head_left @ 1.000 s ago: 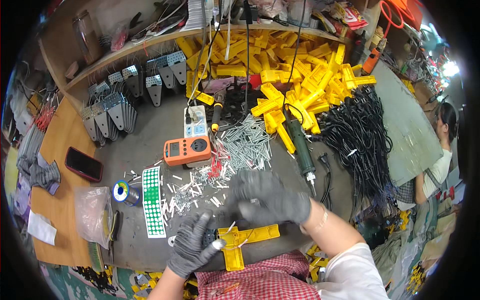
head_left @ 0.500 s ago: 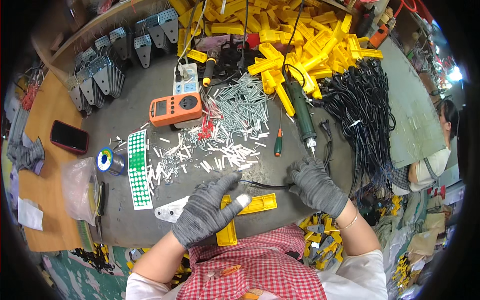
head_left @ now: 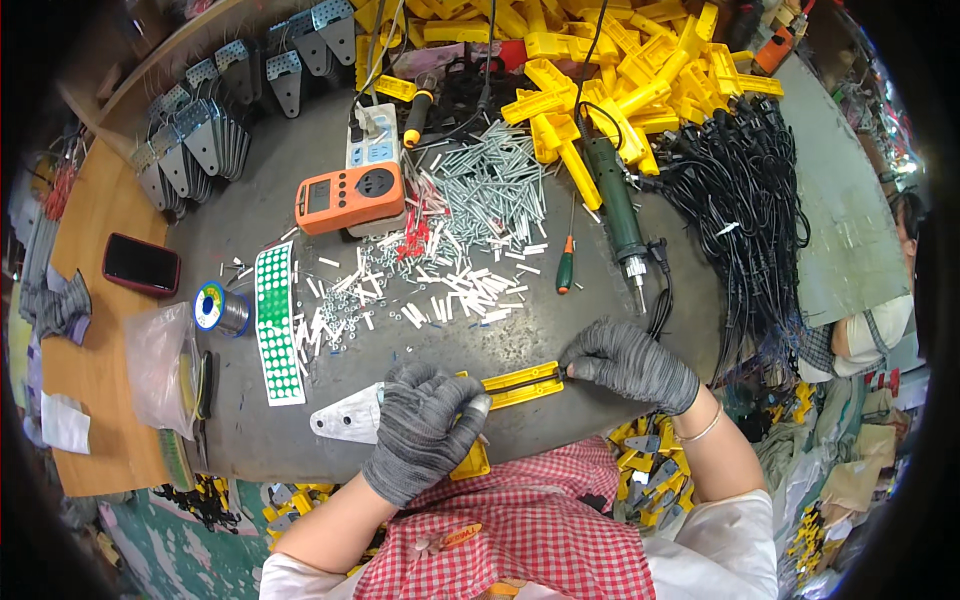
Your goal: The person assembles a yellow handheld electronic device by integrating internal components and electrical wires into the device housing, then fastens them with screws using an electric screwdriver and solders connections with a soldering iron.
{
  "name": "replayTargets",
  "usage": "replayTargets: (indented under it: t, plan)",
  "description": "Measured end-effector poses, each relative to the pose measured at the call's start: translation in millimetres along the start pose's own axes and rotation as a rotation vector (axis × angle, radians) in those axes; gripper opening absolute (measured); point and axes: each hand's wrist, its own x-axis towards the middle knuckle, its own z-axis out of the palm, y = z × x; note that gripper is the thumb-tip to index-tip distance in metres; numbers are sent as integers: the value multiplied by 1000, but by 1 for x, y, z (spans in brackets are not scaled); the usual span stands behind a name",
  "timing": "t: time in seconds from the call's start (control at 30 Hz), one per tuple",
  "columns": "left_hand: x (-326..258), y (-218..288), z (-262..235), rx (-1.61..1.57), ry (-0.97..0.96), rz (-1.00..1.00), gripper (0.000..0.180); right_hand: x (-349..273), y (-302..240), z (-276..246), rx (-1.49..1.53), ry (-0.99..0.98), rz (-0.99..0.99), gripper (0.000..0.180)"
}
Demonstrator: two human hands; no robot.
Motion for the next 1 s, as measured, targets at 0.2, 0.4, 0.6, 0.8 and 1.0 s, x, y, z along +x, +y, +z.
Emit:
replayTargets:
  t: [0.2, 0.4, 0.6, 0.8, 1.0]
  plan:
    - [11, 3, 1, 90, -42, 145, 14, 8, -12, -4, -292, -79, 3, 19]
    - [2, 5, 2, 263, -57, 146, 16, 15, -63, 50, -456, 23, -82, 17]
    - [-42, 14, -2, 655, -49, 253, 30, 26, -51, 50, -284, 35, -55, 23]
    - [-66, 6, -5, 481, -104, 287, 30, 41, -57, 59, -338, 9, -10, 25]
    - [-50, 4, -12, 387, -240, 301, 32, 76, -87, 86, -372, -11, 9, 32]
